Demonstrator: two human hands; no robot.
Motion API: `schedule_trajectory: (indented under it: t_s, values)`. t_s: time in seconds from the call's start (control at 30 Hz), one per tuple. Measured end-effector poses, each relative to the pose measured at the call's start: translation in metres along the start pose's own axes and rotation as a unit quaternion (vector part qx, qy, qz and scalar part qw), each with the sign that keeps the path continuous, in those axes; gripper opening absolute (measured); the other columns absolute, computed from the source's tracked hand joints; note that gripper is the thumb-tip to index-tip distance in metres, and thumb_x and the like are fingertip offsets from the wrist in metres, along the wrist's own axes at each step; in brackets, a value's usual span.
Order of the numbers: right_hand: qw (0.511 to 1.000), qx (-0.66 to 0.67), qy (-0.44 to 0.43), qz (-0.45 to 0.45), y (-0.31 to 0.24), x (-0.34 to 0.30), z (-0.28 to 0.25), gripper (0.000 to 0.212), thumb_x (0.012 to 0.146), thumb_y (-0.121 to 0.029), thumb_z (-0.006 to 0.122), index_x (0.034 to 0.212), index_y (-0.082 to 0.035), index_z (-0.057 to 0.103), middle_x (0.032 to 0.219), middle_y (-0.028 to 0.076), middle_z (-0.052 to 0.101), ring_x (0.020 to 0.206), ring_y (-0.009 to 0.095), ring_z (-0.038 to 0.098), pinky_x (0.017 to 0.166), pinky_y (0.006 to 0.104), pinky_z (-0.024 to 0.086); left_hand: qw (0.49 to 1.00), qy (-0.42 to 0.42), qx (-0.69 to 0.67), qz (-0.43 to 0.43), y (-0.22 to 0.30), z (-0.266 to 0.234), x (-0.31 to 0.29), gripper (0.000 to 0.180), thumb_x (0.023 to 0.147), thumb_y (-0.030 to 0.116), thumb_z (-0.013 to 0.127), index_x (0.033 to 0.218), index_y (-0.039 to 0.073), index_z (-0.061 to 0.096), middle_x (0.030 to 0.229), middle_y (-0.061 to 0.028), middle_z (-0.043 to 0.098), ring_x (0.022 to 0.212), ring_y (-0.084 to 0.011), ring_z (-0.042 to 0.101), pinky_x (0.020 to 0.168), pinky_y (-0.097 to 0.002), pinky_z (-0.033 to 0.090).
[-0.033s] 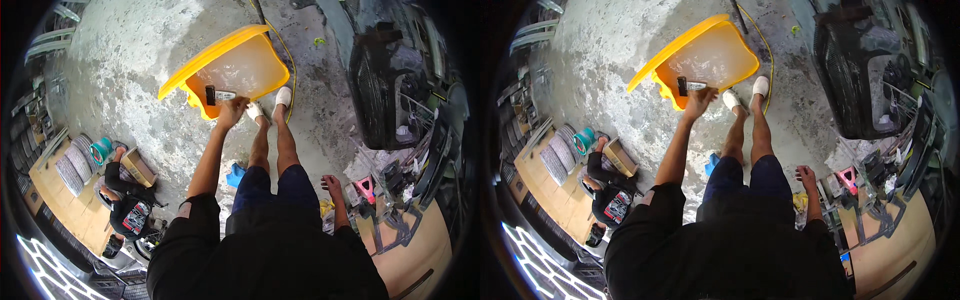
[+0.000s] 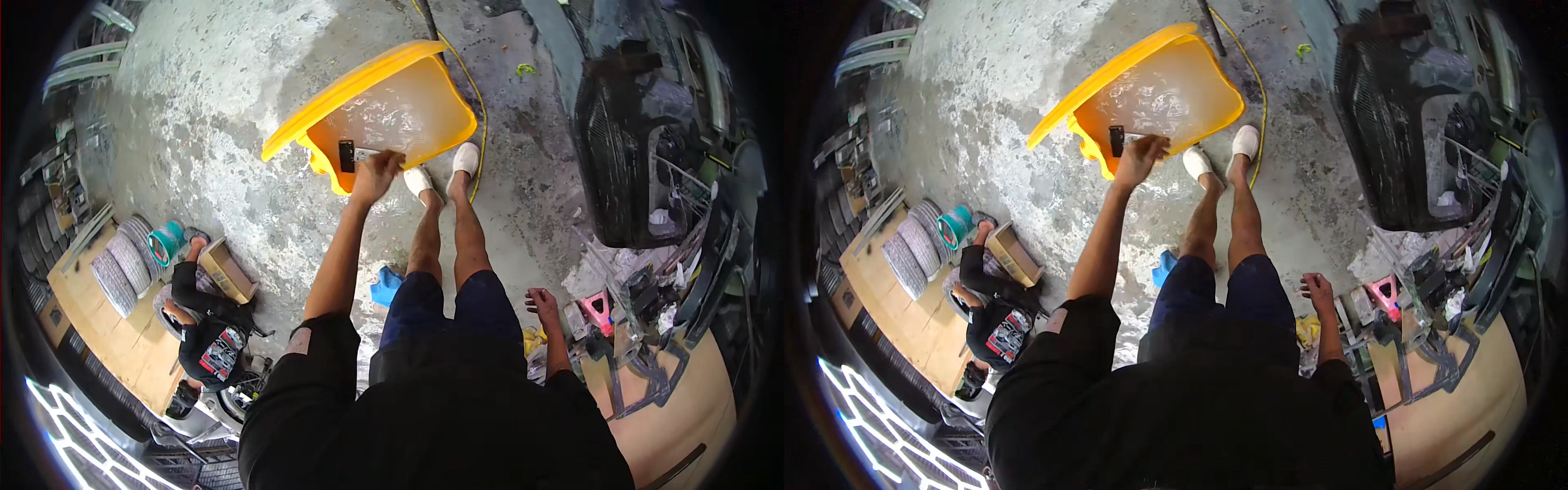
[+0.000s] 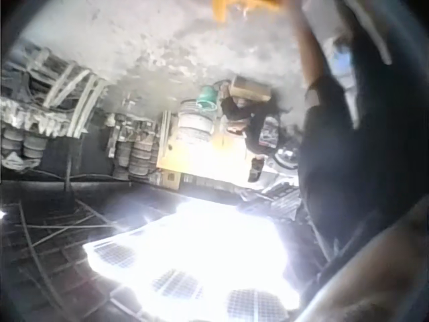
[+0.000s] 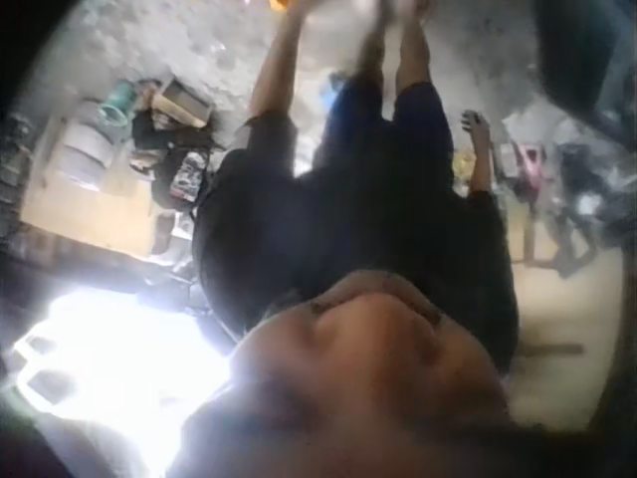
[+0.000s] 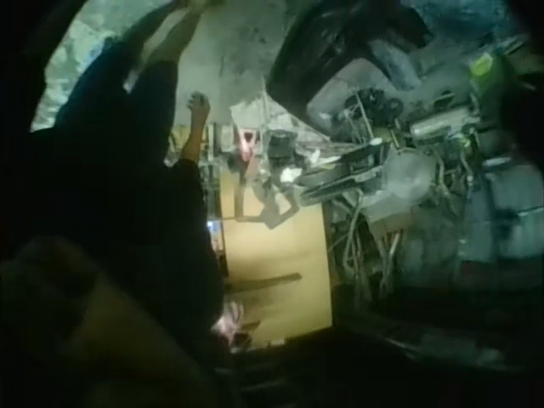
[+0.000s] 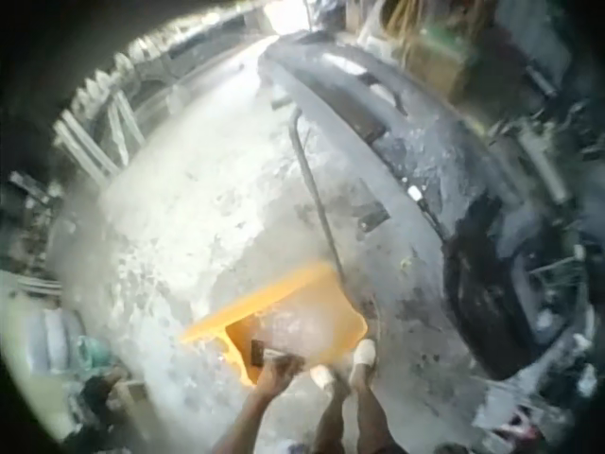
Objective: The person pours liquid from a bottle into a yellow tub, then uses a black sponge to scrub a large black car bumper resting on a stand. The person repeatedly dips the sponge into the tub and scrubs different sections of the bumper.
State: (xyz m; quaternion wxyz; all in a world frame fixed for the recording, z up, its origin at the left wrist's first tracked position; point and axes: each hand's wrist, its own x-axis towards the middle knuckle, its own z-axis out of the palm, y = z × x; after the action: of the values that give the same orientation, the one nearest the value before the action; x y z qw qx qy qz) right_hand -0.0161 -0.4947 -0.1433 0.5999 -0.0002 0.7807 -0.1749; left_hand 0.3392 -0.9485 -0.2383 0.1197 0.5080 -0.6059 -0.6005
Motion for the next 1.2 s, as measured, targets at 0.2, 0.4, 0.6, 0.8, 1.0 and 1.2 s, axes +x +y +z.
schedule_trajectory:
  t_s: [0.2,0.4,0.6,0.8,1.0,1.2]
  values:
    - [1.000,-0.015,-0.009,0.015,0.003,-0.003,0.003,0.035,0.100,-0.038,0.065,0.112,-0.006,0.066,0.105,0.008,0.071,0.088,0.018,0.070,0.076,0.0339,0.057,0.948,0.026,-0.247,-0.200,-0.057,-0.025,0.085,0.048,0.103,0.043,0.056,0.102,-0.002,0.072,0.093,-0.0121,0.074,0.078,-0.0210,0.072,0.075,-0.0343,0.060]
    - [1.000,-0.023,0.011,-0.006,-0.005,-0.033,-0.013,0.038,0.100,-0.038,0.065,0.113,-0.002,0.066,0.103,0.010,0.072,0.089,0.019,0.071,0.075,0.0319,0.057,0.938,0.037,-0.300,-0.168,-0.109,-0.041,0.098,0.043,0.105,0.034,0.049,0.103,-0.004,0.069,0.096,-0.0161,0.073,0.088,-0.0257,0.072,0.082,-0.0365,0.059]
    - [0.997,-0.025,0.059,0.039,0.047,-0.045,-0.082,0.032,0.100,-0.036,0.065,0.110,-0.006,0.066,0.102,0.008,0.071,0.088,0.018,0.070,0.074,0.0308,0.056,0.862,-0.372,-0.299,-0.171,-0.035,0.005,0.032,0.035,0.101,0.025,0.056,0.115,-0.006,0.066,0.103,-0.0200,0.073,0.092,-0.0307,0.073,0.087,-0.0416,0.059]
    - [0.999,-0.018,-0.020,-0.021,0.029,0.002,-0.112,0.034,0.100,-0.038,0.065,0.112,-0.007,0.065,0.102,0.007,0.071,0.087,0.017,0.069,0.074,0.0317,0.055,0.960,-0.152,0.234,0.029,-0.150,0.087,-0.055,0.034,0.102,0.025,0.055,0.120,0.001,0.069,0.111,-0.0245,0.072,0.105,-0.0365,0.069,0.091,-0.0450,0.055]
    - [0.996,0.007,0.003,-0.089,0.059,-0.001,-0.207,0.034,0.101,-0.038,0.063,0.114,-0.006,0.065,0.102,0.007,0.071,0.084,0.017,0.069,0.072,0.0328,0.056,0.978,0.124,0.163,-0.037,-0.009,0.095,-0.083,0.035,0.100,0.027,0.058,0.113,-0.001,0.072,0.113,-0.0242,0.072,0.107,-0.0387,0.069,0.093,-0.0422,0.053]
    - [0.994,0.022,0.029,-0.106,0.049,-0.014,-0.260,0.034,0.100,-0.038,0.063,0.110,-0.006,0.065,0.099,0.007,0.071,0.081,0.017,0.068,0.069,0.0319,0.056,0.946,0.241,0.216,-0.035,0.143,0.065,-0.109,0.024,0.085,0.014,0.073,0.104,0.000,0.070,0.083,-0.0137,0.073,0.073,-0.0227,0.068,0.070,-0.0356,0.054]
